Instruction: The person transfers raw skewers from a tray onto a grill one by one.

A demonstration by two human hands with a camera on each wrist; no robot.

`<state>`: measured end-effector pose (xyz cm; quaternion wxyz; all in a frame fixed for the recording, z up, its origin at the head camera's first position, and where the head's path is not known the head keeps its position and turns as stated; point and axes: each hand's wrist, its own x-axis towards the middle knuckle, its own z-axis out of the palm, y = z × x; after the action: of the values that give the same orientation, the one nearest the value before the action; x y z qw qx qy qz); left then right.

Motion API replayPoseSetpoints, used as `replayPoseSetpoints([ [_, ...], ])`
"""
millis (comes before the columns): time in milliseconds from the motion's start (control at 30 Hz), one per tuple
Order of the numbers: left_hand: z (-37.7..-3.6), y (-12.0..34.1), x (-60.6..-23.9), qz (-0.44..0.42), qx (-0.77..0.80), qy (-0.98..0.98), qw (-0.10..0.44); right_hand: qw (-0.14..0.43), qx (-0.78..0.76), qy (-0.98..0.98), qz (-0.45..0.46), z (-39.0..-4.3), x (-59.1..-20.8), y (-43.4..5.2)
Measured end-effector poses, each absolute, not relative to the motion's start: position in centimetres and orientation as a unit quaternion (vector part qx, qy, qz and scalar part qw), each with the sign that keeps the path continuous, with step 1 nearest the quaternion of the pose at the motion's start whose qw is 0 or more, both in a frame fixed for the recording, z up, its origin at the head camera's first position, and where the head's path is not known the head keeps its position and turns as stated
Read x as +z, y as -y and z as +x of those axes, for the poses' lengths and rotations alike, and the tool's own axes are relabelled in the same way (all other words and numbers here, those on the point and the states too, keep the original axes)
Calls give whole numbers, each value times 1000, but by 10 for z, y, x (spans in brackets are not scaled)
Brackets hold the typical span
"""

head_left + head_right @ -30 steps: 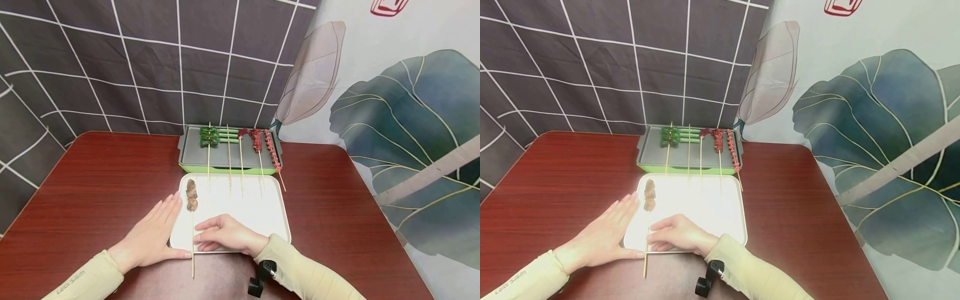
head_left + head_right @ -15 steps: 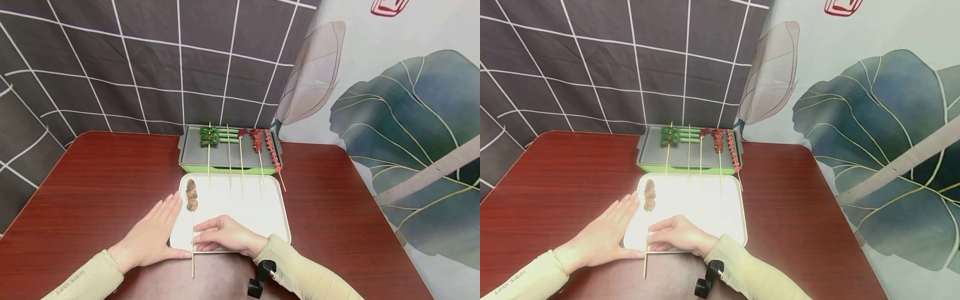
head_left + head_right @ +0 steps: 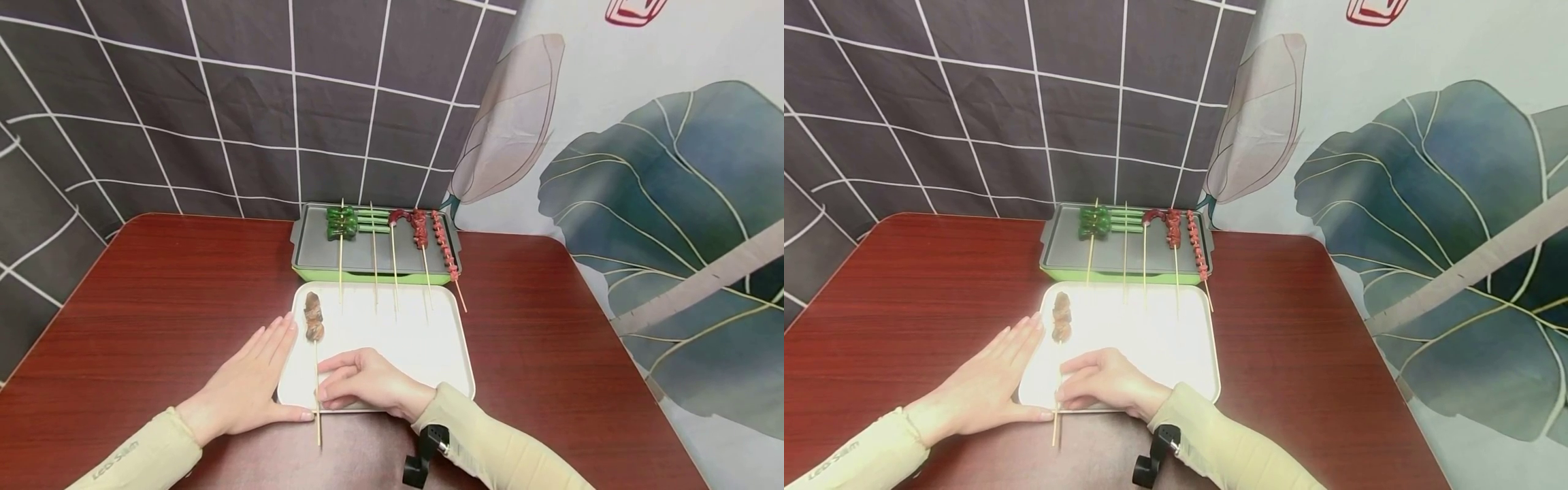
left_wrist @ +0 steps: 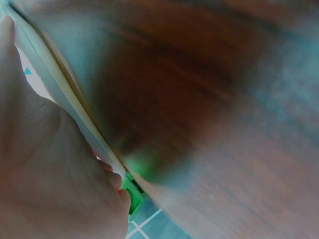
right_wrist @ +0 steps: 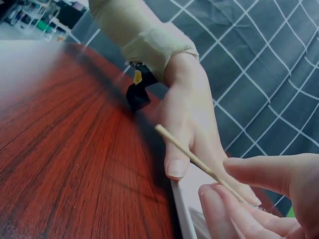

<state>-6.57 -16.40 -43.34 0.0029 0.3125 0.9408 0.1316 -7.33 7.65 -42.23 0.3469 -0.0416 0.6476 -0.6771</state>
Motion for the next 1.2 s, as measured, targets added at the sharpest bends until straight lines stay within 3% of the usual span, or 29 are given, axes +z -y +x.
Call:
replayPoseSetpoints([
  [1200, -66, 164, -434, 310, 133, -941, 8, 304, -710, -634, -42, -71, -417, -78],
])
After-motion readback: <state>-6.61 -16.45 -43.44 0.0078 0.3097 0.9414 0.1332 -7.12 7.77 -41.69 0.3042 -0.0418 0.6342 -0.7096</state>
